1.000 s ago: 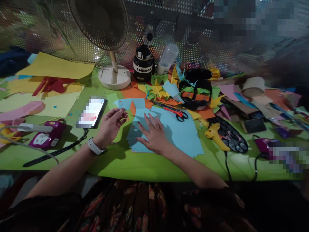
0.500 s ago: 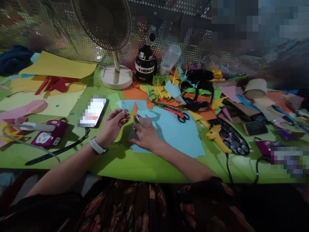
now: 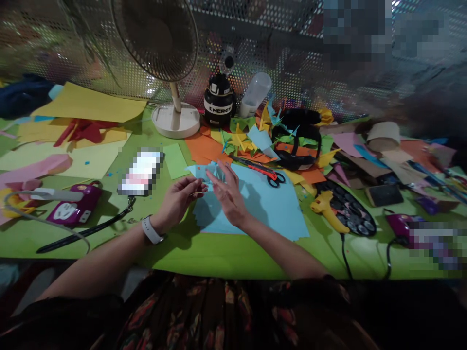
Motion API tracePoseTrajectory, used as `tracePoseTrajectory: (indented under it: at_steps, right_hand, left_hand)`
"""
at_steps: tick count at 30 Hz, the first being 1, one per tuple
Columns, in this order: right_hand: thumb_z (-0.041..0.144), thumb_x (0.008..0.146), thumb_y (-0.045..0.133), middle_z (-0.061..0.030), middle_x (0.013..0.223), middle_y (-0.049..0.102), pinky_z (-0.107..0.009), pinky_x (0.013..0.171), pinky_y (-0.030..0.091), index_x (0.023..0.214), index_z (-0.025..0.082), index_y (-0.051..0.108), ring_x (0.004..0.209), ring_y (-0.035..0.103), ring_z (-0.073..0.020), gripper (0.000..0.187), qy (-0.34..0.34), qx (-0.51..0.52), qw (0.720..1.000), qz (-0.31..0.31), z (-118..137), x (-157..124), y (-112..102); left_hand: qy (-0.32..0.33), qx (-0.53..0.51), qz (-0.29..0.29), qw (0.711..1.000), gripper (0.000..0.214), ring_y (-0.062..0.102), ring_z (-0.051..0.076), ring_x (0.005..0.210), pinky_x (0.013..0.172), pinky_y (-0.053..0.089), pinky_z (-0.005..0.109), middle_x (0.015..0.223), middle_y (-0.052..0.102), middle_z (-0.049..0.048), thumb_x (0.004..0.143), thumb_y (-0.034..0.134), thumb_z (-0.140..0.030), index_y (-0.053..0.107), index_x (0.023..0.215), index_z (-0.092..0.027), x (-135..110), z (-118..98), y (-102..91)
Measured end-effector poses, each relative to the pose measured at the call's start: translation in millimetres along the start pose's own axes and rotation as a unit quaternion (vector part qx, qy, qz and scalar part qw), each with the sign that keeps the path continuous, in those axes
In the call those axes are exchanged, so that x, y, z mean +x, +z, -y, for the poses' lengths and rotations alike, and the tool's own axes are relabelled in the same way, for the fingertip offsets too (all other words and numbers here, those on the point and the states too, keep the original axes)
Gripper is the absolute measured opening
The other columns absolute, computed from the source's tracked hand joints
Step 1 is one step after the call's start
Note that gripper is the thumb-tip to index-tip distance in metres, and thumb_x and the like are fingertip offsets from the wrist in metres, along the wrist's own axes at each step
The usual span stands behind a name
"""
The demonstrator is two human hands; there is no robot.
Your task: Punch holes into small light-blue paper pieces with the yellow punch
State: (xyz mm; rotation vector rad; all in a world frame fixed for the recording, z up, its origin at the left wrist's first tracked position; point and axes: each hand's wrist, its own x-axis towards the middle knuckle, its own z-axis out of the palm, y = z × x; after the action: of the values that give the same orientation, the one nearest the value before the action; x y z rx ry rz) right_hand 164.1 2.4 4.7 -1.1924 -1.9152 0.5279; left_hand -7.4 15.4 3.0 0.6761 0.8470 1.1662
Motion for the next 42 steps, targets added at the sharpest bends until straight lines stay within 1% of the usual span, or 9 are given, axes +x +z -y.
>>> tracePoseTrajectory:
  at_steps: [3, 6, 12, 18, 22, 25, 28, 35, 42]
  right_hand:
    - [0.057, 0.100, 0.023, 0.0007, 0.163, 0.018, -0.052, 0.120, 0.023, 0.145, 0.033, 0.045, 0.150, 0.016, -0.0245, 0.055, -0.041, -0.076, 0.996, 0.008, 3, 0, 3]
    - [0.056, 0.100, 0.021, 0.0014, 0.164, 0.013, -0.054, 0.119, 0.024, 0.149, 0.035, 0.037, 0.150, 0.014, -0.0251, 0.055, -0.063, -0.120, 0.991, 0.010, 2, -1, 6]
    - [0.052, 0.100, 0.023, 0.0025, 0.165, 0.006, -0.055, 0.119, 0.022, 0.153, 0.036, 0.027, 0.150, 0.012, -0.0270, 0.055, -0.102, -0.167, 0.981, -0.002, 1, -1, 6]
    - [0.054, 0.098, 0.029, -0.0001, 0.165, 0.005, -0.055, 0.118, 0.021, 0.155, 0.035, 0.018, 0.150, 0.011, -0.0292, 0.061, -0.103, -0.241, 0.965, 0.007, 2, -2, 6]
    - [0.052, 0.099, 0.030, -0.0023, 0.165, 0.001, -0.055, 0.119, 0.019, 0.156, 0.033, 0.015, 0.150, 0.012, -0.0295, 0.062, -0.107, -0.258, 0.960, 0.007, 2, -4, 7]
    - [0.050, 0.099, 0.029, -0.0037, 0.165, -0.001, -0.055, 0.119, 0.019, 0.156, 0.031, 0.015, 0.150, 0.013, -0.0300, 0.062, -0.114, -0.250, 0.961, -0.003, 2, -4, 7]
    - [0.050, 0.099, 0.030, -0.0019, 0.165, 0.003, -0.057, 0.118, 0.019, 0.155, 0.033, 0.019, 0.150, 0.014, -0.0303, 0.060, -0.116, -0.248, 0.962, -0.015, 2, -5, 5]
    - [0.050, 0.097, 0.037, 0.0014, 0.163, 0.017, -0.059, 0.118, 0.018, 0.146, 0.039, 0.041, 0.147, 0.023, -0.0309, 0.050, -0.159, -0.266, 0.950, -0.041, -2, -11, -1]
    - [0.050, 0.097, 0.036, 0.0005, 0.160, 0.026, -0.059, 0.117, 0.018, 0.142, 0.038, 0.046, 0.146, 0.024, -0.0287, 0.047, -0.172, -0.271, 0.946, -0.038, -2, -9, -2]
  left_hand:
    - [0.003, -0.006, 0.012, 1.000, 0.026, 0.067, 0.012, 0.073, 0.071, 0.054, 0.026, 0.077, 0.070, 0.0017, 0.068, 0.084, -0.032, 0.068, 0.082, -0.016, -4, 3, 2.1]
    - [0.008, -0.005, 0.015, 1.000, 0.024, 0.067, 0.012, 0.073, 0.072, 0.055, 0.026, 0.076, 0.070, 0.0012, 0.069, 0.083, -0.033, 0.068, 0.081, -0.018, -5, 3, 2.2]
    - [0.011, -0.003, 0.024, 1.000, 0.023, 0.067, 0.012, 0.073, 0.069, 0.055, 0.025, 0.076, 0.070, 0.0017, 0.070, 0.083, -0.032, 0.068, 0.081, -0.018, -5, 4, 2.2]
    - [0.007, -0.004, 0.025, 1.000, 0.022, 0.068, 0.012, 0.074, 0.069, 0.055, 0.024, 0.077, 0.070, 0.0015, 0.071, 0.082, -0.031, 0.068, 0.082, -0.017, -6, 5, 3.2]
    - [0.008, 0.000, 0.023, 1.000, 0.023, 0.068, 0.011, 0.074, 0.071, 0.054, 0.023, 0.077, 0.070, 0.0008, 0.071, 0.082, -0.031, 0.068, 0.083, -0.017, -6, 5, 2.7]
    - [0.007, -0.006, 0.024, 1.000, 0.025, 0.068, 0.011, 0.074, 0.072, 0.055, 0.024, 0.077, 0.071, 0.0005, 0.070, 0.083, -0.032, 0.068, 0.083, -0.017, -6, 5, 3.0]
    - [0.009, -0.011, 0.022, 1.000, 0.027, 0.068, 0.012, 0.074, 0.072, 0.056, 0.025, 0.076, 0.070, 0.0002, 0.068, 0.084, -0.033, 0.067, 0.081, -0.017, -6, 5, 3.3]
    - [0.018, -0.003, 0.026, 0.999, 0.025, 0.068, 0.012, 0.074, 0.074, 0.056, 0.026, 0.080, 0.071, 0.0021, 0.072, 0.082, -0.033, 0.068, 0.084, -0.016, -6, 5, 2.2]
    - [0.020, -0.011, 0.030, 0.999, 0.024, 0.068, 0.012, 0.072, 0.073, 0.056, 0.027, 0.081, 0.072, 0.0017, 0.070, 0.083, -0.031, 0.068, 0.083, -0.018, -6, 5, 2.5]
